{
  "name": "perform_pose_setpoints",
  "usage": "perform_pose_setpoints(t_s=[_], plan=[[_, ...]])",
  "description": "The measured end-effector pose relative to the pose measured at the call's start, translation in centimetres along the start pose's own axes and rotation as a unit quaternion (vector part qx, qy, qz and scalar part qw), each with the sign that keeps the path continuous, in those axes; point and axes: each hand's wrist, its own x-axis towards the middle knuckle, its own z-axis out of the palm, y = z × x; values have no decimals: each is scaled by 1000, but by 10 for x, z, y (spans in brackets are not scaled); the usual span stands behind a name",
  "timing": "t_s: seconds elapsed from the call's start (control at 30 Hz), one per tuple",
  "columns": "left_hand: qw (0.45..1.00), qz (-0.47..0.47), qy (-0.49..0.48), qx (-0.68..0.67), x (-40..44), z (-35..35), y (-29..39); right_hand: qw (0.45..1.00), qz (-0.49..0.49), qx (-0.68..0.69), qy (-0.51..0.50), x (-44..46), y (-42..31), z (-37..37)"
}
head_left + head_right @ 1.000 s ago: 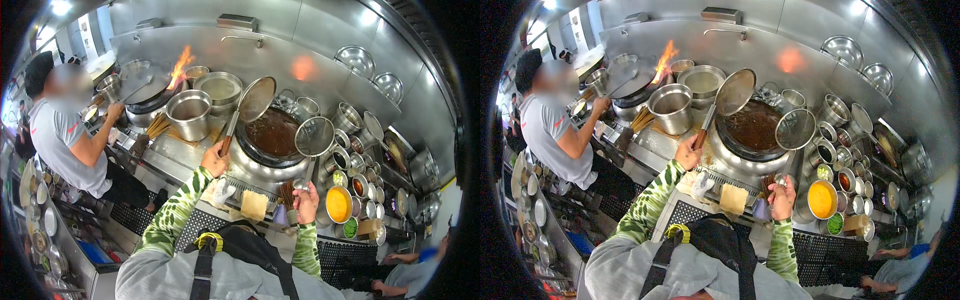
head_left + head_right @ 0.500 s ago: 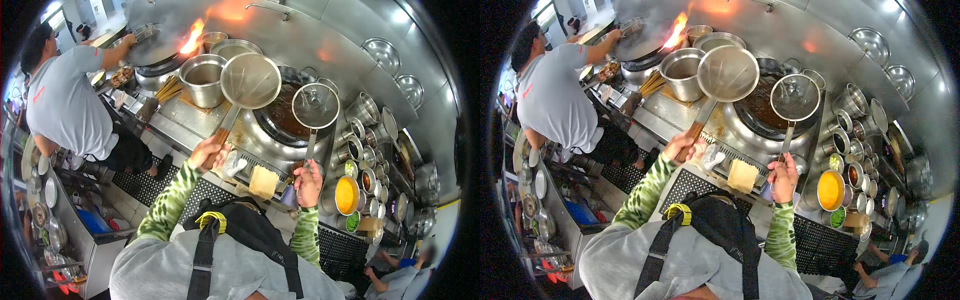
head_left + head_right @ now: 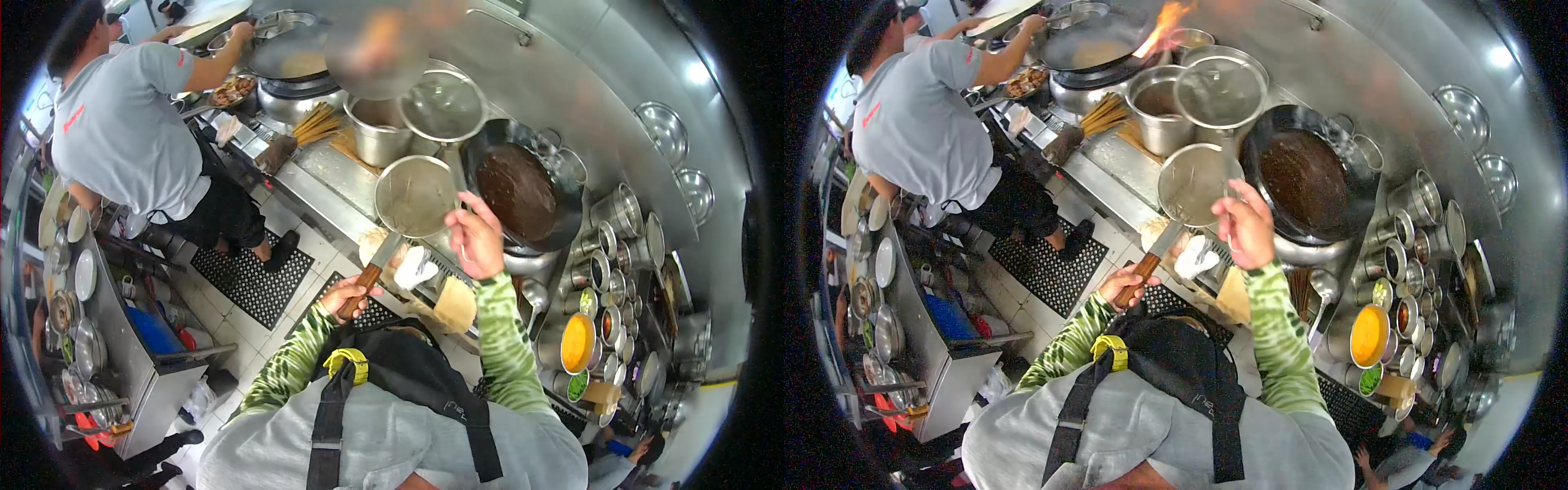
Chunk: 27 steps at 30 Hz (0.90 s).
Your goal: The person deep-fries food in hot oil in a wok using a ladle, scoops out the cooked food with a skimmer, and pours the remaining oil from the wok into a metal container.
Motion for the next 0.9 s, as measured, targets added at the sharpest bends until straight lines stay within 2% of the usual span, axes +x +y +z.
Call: perform_pose_setpoints(t_s=[0.07,0.23,0.3,0.4,0.47,0.5,0.53,0.6,0.63,0.67,0.7,0.73,0.77,0.83,0.87,0.9], plan=[[1000,-19,-1,-11,3,-7,2,997,60,50,-12,29,8,30],[995,-63,23,80,2,-2,22,986,110,122,-26,96,32,83],[991,-80,30,107,2,6,32,985,117,126,-11,119,42,91],[986,-107,17,129,14,-2,35,982,113,137,-57,139,49,91],[987,-92,-4,135,22,-18,27,977,143,141,-76,138,53,74],[968,-85,38,231,23,-16,31,975,140,152,-81,120,48,70],[939,-74,74,328,25,-13,36,974,134,162,-87,99,38,67],[862,-12,147,485,28,-11,40,985,121,95,-79,51,30,47],[775,60,161,608,29,-4,48,988,118,42,-91,28,32,29],[735,122,170,645,32,9,56,990,101,11,-101,2,33,15],[706,188,155,665,40,18,61,980,134,-53,-134,-21,41,-17],[672,255,140,682,50,29,64,948,163,-234,-141,-48,29,-23],[681,238,83,688,60,44,68,922,249,-282,-93,-72,32,-35],[630,82,-16,772,95,87,57,855,218,-461,-93,-124,77,-91],[560,0,1,828,109,96,42,810,177,-554,-69,-140,113,-125],[507,-31,35,861,122,107,23,771,137,-621,-33,-161,149,-160]])
